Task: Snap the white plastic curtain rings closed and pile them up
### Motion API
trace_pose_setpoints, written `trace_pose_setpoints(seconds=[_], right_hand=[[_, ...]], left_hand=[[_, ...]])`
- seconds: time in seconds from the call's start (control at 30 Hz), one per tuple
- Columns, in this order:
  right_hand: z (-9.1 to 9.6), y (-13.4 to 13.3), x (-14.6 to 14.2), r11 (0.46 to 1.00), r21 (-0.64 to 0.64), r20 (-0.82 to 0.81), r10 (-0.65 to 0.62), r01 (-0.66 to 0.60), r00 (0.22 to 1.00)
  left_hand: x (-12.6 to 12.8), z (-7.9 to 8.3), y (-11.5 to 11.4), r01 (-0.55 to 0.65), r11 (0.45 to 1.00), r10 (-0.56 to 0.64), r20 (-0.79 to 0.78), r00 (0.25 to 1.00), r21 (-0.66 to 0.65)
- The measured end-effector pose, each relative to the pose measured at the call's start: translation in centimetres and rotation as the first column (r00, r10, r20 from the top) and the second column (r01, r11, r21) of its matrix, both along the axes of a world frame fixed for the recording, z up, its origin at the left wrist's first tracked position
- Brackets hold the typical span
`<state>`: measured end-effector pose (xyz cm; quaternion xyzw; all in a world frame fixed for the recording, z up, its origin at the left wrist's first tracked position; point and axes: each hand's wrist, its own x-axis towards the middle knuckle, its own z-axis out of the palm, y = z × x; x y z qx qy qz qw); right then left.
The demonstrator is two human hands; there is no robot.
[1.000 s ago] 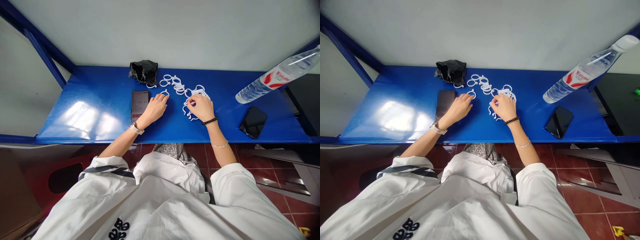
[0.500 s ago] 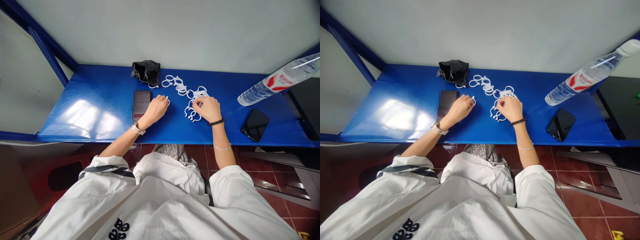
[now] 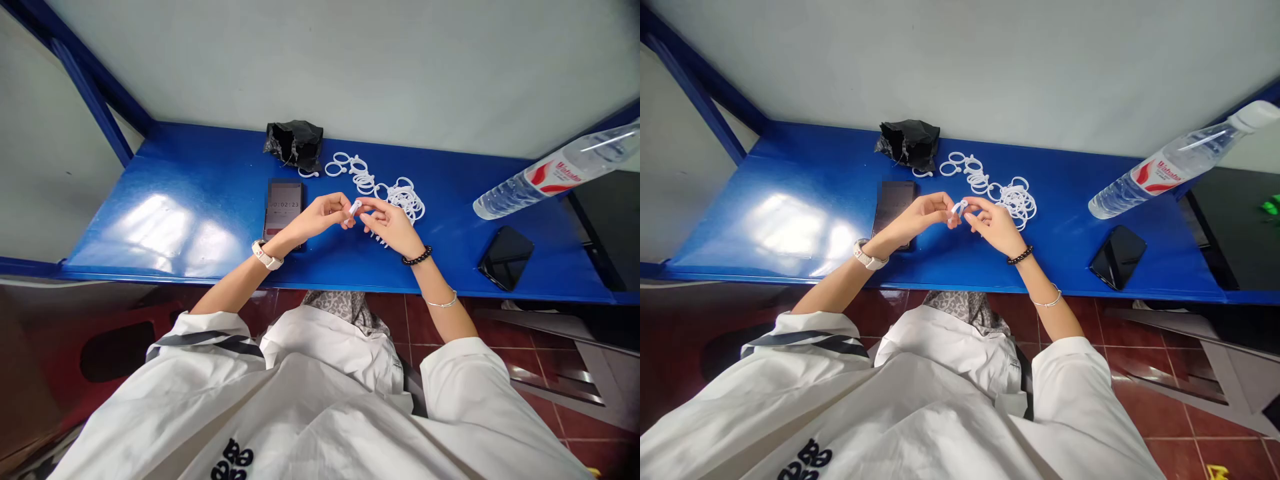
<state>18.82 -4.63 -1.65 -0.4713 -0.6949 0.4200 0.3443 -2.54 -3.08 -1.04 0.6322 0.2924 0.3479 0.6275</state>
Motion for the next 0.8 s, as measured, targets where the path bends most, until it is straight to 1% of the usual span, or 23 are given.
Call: trace_pose_setpoints(seconds=[0.07,0.13,0.2,0.33,0.4,0.47,0.53,0.63,0.73,0.8], right_hand=[[-0.7,0.1,-0.5,0.998,-0.057,-0.079,-0.02,0.015,0.997],[-1.1,0.1,-0.8,0.997,-0.079,-0.15,-0.037,0.025,0.988],[-1.1,0.0,-1.2,0.997,-0.074,-0.193,-0.032,0.018,0.981],[-0.8,-0.5,-1.9,0.999,-0.045,-0.218,-0.002,-0.008,0.976],[-0.6,-0.8,-2.1,0.998,-0.064,-0.238,0.009,-0.025,0.971],[-0.4,-0.9,-2.1,0.99,-0.122,-0.261,0.037,-0.071,0.965],[-0.2,-1.0,-2.1,0.971,-0.185,-0.29,0.092,-0.15,0.953],[0.1,-1.0,-2.1,0.946,-0.21,-0.39,0.15,-0.247,0.908],[0.3,-1.1,-2.3,0.933,-0.227,-0.517,0.129,-0.281,0.846],[0.2,-1.0,-2.4,0.92,-0.257,-0.566,0.104,-0.295,0.818]], left_hand=[[0.0,0.2,-0.2,0.021,0.996,-0.02,0.02,1.0,-0.091],[0.1,0.3,-0.3,0.033,0.99,-0.031,0.022,0.999,-0.137],[0.0,0.4,-0.3,0.044,0.99,-0.045,-0.007,0.999,-0.135],[-0.2,0.4,-0.1,0.078,0.993,-0.087,-0.12,0.989,-0.084],[-0.4,0.6,0.0,0.078,0.994,-0.087,-0.133,0.987,-0.072],[-0.6,0.9,0.0,0.081,0.994,-0.088,-0.113,0.99,-0.067],[-0.6,1.2,-0.1,0.104,0.992,-0.11,-0.085,0.99,-0.072],[-0.6,1.2,-0.2,0.152,0.983,-0.154,-0.01,0.988,-0.098],[-0.3,0.8,-0.3,0.187,0.974,-0.172,0.12,0.978,-0.128],[0.0,0.4,-0.3,0.199,0.97,-0.171,0.185,0.968,-0.14]])
